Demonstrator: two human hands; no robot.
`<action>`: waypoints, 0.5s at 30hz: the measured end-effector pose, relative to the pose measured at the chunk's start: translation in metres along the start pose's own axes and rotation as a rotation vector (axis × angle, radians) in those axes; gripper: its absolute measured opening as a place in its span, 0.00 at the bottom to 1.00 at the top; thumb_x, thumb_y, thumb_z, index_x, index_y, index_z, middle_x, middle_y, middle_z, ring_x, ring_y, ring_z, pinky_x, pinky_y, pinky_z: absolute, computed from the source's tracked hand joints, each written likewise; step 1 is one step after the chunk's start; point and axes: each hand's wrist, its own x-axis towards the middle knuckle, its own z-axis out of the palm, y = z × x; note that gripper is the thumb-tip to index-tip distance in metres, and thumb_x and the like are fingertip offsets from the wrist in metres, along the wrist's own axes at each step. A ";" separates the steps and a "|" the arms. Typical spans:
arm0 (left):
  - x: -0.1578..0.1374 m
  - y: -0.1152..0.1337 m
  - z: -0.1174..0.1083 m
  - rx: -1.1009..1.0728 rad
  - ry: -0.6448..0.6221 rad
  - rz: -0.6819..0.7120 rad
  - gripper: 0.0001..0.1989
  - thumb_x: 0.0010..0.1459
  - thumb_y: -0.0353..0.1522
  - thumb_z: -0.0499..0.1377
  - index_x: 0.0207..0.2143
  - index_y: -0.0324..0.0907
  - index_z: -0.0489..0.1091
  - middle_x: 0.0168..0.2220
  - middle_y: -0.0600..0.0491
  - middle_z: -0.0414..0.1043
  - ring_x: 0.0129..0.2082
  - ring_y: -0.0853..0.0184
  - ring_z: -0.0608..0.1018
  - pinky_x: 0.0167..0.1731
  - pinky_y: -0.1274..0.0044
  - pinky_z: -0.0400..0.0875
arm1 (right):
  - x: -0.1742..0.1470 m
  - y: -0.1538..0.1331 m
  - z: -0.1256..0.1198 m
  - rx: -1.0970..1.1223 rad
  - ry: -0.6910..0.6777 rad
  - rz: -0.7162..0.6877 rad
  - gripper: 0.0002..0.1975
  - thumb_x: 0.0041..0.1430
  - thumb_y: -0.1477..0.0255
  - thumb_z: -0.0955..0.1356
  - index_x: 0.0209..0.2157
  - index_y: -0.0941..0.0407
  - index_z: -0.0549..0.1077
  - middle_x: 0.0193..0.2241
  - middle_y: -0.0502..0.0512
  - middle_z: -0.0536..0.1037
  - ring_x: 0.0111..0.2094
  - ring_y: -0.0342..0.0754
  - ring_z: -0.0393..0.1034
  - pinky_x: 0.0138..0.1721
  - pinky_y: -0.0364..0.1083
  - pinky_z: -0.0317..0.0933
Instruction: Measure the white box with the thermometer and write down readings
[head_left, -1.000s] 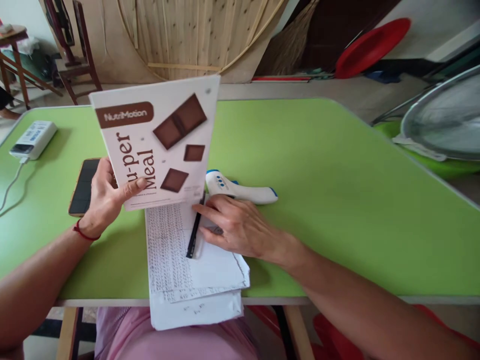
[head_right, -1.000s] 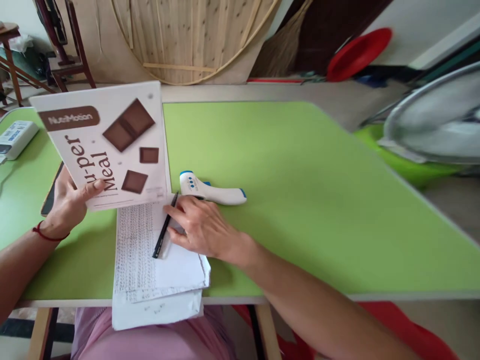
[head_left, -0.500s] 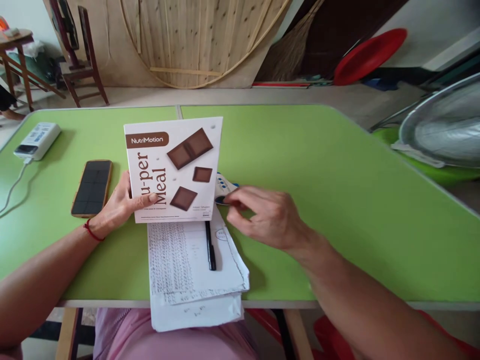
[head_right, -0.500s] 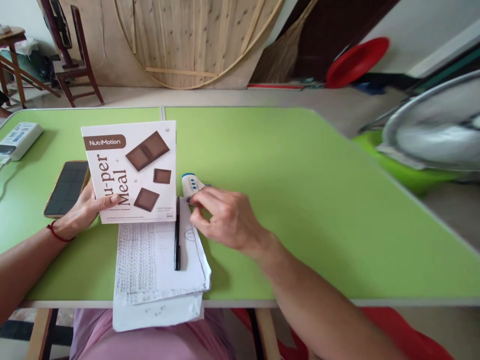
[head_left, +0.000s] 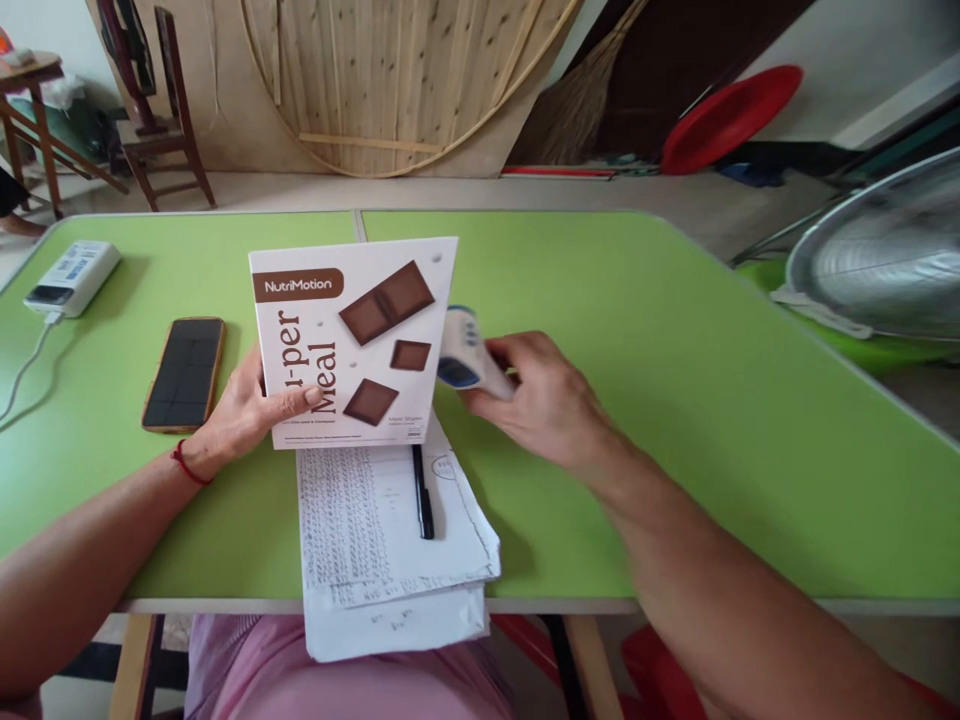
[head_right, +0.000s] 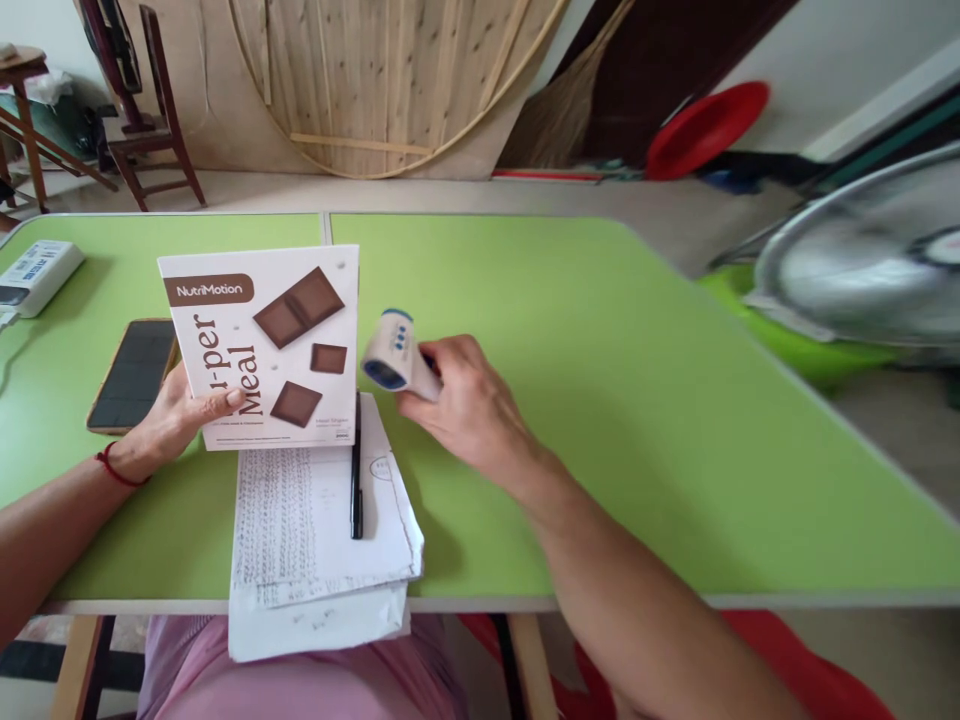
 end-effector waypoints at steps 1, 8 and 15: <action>0.000 -0.001 0.000 -0.004 0.007 -0.009 0.24 0.53 0.45 0.68 0.45 0.39 0.70 0.45 0.45 0.75 0.45 0.55 0.76 0.43 0.65 0.74 | -0.004 -0.008 -0.003 0.121 0.057 0.018 0.13 0.49 0.66 0.71 0.36 0.55 0.70 0.34 0.58 0.74 0.31 0.52 0.70 0.30 0.50 0.67; -0.001 -0.003 0.001 -0.058 0.011 -0.043 0.28 0.49 0.44 0.70 0.47 0.39 0.68 0.45 0.44 0.75 0.40 0.57 0.77 0.38 0.67 0.74 | -0.050 -0.059 -0.002 1.033 -0.539 0.009 0.15 0.57 0.60 0.71 0.43 0.51 0.69 0.27 0.49 0.71 0.24 0.43 0.64 0.21 0.43 0.61; 0.000 0.000 0.003 -0.059 -0.011 -0.012 0.24 0.52 0.43 0.69 0.44 0.38 0.69 0.44 0.45 0.76 0.38 0.60 0.77 0.37 0.70 0.74 | -0.061 -0.071 0.031 1.009 -0.754 0.080 0.24 0.55 0.50 0.71 0.43 0.55 0.71 0.33 0.54 0.73 0.32 0.46 0.68 0.32 0.47 0.66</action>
